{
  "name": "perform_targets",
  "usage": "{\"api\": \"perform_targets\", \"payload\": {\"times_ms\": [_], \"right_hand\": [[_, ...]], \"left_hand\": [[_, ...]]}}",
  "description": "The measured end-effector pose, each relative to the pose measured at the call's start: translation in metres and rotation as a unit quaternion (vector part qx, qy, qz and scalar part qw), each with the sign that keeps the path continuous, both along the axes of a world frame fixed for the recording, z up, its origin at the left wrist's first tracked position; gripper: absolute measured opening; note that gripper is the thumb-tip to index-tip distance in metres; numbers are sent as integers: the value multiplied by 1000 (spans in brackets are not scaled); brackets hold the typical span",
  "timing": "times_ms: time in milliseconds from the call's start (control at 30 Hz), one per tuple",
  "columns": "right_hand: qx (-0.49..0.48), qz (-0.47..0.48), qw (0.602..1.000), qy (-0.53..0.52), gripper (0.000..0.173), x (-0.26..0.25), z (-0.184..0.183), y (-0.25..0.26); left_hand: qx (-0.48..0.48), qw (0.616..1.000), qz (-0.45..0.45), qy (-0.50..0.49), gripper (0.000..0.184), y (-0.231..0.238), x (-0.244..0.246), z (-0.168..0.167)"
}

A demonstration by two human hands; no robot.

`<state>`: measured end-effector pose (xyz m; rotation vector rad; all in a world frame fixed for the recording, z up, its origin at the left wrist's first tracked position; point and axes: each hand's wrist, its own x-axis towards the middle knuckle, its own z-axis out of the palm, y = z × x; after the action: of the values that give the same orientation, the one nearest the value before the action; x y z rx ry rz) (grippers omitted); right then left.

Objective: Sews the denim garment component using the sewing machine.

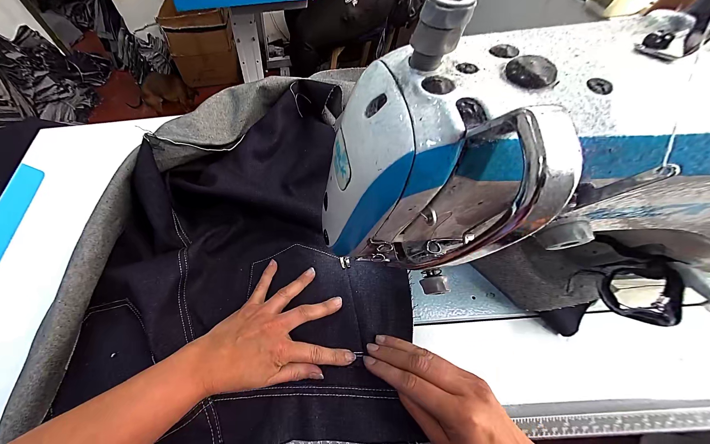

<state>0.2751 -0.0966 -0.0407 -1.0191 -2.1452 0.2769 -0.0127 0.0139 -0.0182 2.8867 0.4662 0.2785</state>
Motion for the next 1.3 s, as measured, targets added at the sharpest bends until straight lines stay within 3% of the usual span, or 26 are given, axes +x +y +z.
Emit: {"api": "perform_targets", "payload": {"times_ms": [267,367,533,667,767,900,1033,1167,1300], "right_hand": [[27,31,996,-73,27,8,2,-7],[46,58,992,-106,42,14,0,-14],[105,46,989,-89,23,10,-4,-9],[38,66,995,-68,38,12,12,-6],[1,9,998,-60,25,3,22,3],[83,1,991,-106,16,-6,17,17],[155,33,975,-157,19,-6,19,22],[169,66,962,-206,22,-6,27,31],[166,43,963,-209,22,-10,24,28]], "left_hand": [[-9,1000,5,10,42,0,0,0],[-6,1000,6,7,42,0,0,1],[-10,1000,19,3,41,-1,2,1],[-12,1000,16,12,42,-2,1,1],[-10,1000,8,11,42,-1,1,1],[1,1000,9,13,42,-1,1,0],[2,1000,5,15,42,-1,0,0],[2,1000,4,14,43,0,1,-1],[-3,1000,5,13,43,-1,1,0]]}}
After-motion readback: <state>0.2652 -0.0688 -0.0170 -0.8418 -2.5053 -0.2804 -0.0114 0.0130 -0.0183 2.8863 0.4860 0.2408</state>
